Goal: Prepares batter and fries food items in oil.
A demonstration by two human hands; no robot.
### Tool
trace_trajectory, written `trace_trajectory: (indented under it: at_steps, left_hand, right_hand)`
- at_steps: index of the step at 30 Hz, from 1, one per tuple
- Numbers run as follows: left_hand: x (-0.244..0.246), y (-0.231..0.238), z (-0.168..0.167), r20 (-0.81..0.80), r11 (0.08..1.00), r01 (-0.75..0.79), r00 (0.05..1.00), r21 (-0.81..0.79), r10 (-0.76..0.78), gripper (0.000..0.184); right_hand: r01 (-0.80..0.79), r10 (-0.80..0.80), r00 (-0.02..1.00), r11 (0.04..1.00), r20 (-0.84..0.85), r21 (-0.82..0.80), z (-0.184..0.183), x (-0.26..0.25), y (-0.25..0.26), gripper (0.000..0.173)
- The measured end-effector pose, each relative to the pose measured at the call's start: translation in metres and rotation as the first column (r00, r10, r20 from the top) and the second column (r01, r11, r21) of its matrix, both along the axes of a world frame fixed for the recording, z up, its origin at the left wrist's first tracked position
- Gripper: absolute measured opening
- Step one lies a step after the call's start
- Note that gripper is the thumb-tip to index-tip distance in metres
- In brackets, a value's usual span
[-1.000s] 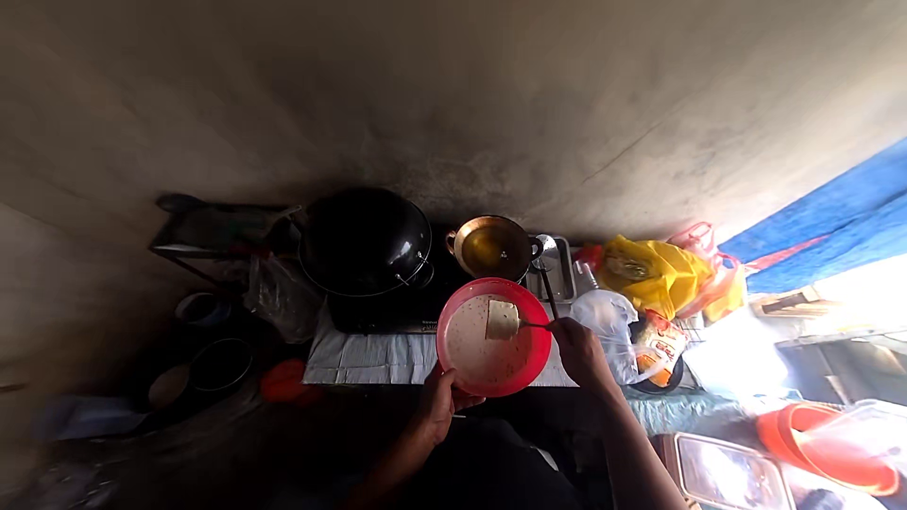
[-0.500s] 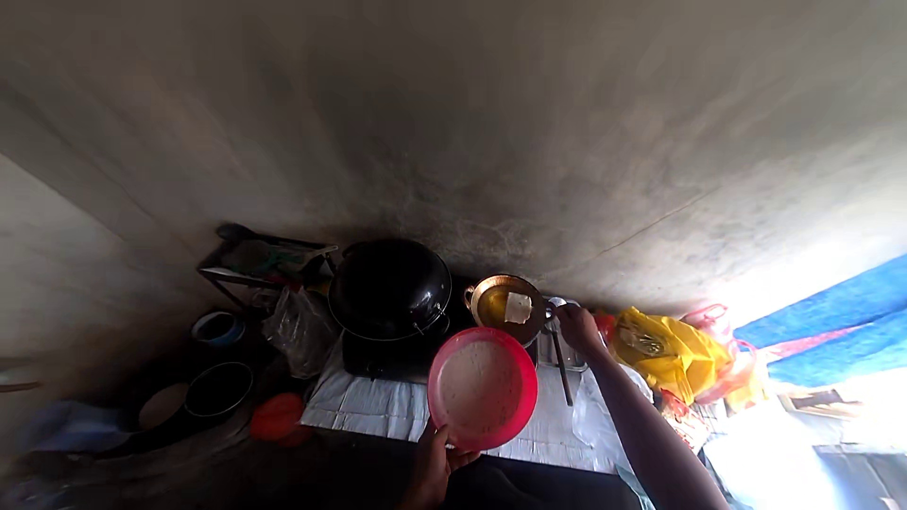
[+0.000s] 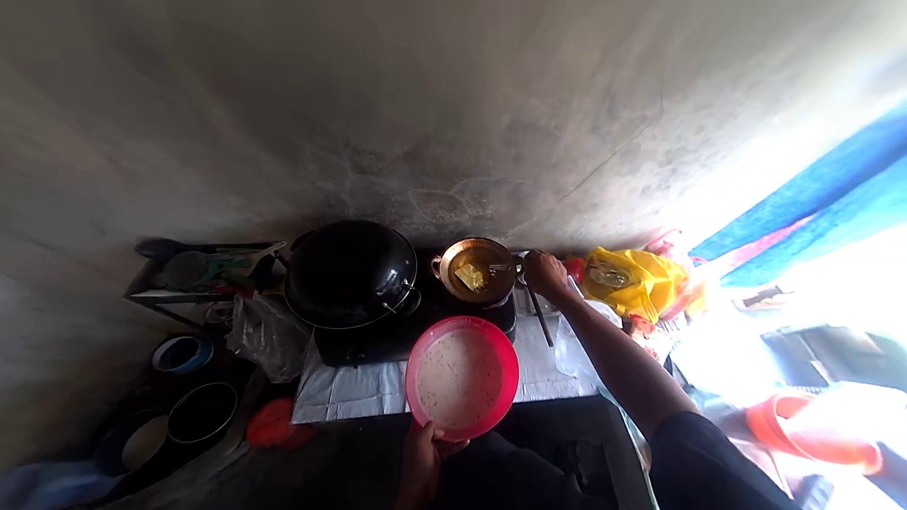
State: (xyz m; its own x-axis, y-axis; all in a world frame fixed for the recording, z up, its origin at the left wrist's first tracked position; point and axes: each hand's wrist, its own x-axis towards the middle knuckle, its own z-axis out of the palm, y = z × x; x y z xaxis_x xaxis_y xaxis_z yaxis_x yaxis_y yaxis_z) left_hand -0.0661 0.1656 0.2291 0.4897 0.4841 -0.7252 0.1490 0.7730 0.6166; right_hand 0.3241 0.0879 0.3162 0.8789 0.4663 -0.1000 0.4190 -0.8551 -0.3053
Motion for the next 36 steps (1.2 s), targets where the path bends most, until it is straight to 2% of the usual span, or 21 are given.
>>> trace_trajectory:
  at_steps: [5,8,10,13,15,17,19,21,23,26,27,28,30,33,36]
  left_hand:
    - [0.017,-0.001,-0.003,-0.006,0.984,0.177,0.984,-0.005,-0.177,0.032]
    - [0.028,-0.003,-0.005,-0.022,0.955,0.298,0.955,0.012,-0.297,0.033]
    - [0.034,-0.007,-0.014,-0.017,0.92,0.39,0.921,0.028,-0.39,0.033]
    - [0.042,-0.02,-0.03,-0.003,0.808,0.586,0.81,0.052,-0.587,0.034]
    - [0.048,-0.033,-0.032,0.012,0.732,0.678,0.733,0.063,-0.68,0.034]
    - [0.053,-0.05,-0.031,0.02,0.672,0.739,0.672,0.06,-0.741,0.035]
    - [0.055,-0.071,-0.028,0.009,0.588,0.806,0.588,0.065,-0.808,0.036]
    - [0.054,-0.097,-0.024,-0.019,0.502,0.862,0.505,0.075,-0.863,0.037]
    - [0.052,-0.126,-0.019,-0.045,0.42,0.903,0.425,0.093,-0.904,0.035]
    - [0.048,-0.175,-0.011,-0.067,0.279,0.949,0.291,0.15,-0.954,0.037]
    - [0.045,-0.193,-0.009,-0.07,0.232,0.96,0.245,0.155,-0.967,0.038]
    - [0.043,-0.212,-0.009,-0.067,0.198,0.969,0.21,0.15,-0.975,0.038]
    - [0.037,-0.249,-0.015,-0.036,0.158,0.981,0.163,0.111,-0.986,0.034]
    - [0.029,-0.305,-0.035,0.029,0.103,0.992,0.102,0.066,-0.994,0.036]
    - [0.023,-0.355,-0.056,0.074,0.042,0.997,0.037,0.069,-0.997,0.045]
  right_hand:
    - [0.141,-0.096,0.979,0.955,-0.177,0.262,-0.019,-0.069,-0.095,0.033]
    - [0.203,-0.129,0.957,0.938,-0.26,0.282,-0.039,-0.138,-0.146,0.033]
    - [0.27,-0.206,0.943,0.933,-0.262,0.237,-0.049,-0.188,-0.171,0.032]
    - [0.452,-0.413,0.885,0.874,-0.217,0.178,-0.063,-0.256,-0.208,0.031]
    - [0.541,-0.501,0.839,0.807,-0.211,0.237,-0.073,-0.291,-0.236,0.03]
    - [0.6,-0.551,0.8,0.718,-0.239,0.352,-0.086,-0.32,-0.265,0.03]
    - [0.651,-0.574,0.753,0.581,-0.32,0.488,-0.092,-0.347,-0.294,0.031]
    - [0.71,-0.629,0.68,0.44,-0.376,0.55,-0.092,-0.375,-0.327,0.034]
    - [0.8,-0.737,0.543,0.308,-0.402,0.516,-0.087,-0.399,-0.368,0.035]
    - [0.899,-0.845,0.24,0.007,-0.478,0.438,-0.075,-0.419,-0.435,0.036]
    - [0.909,-0.86,0.18,-0.04,-0.478,0.415,-0.07,-0.423,-0.457,0.035]
    - [0.917,-0.872,0.159,-0.044,-0.463,0.397,-0.066,-0.426,-0.478,0.035]
    - [0.925,-0.888,0.207,0.042,-0.41,0.377,-0.058,-0.427,-0.517,0.034]
    - [0.898,-0.883,0.376,0.273,-0.28,0.345,-0.05,-0.413,-0.568,0.034]
    - [0.822,-0.822,0.544,0.48,-0.171,0.306,-0.041,-0.372,-0.608,0.034]
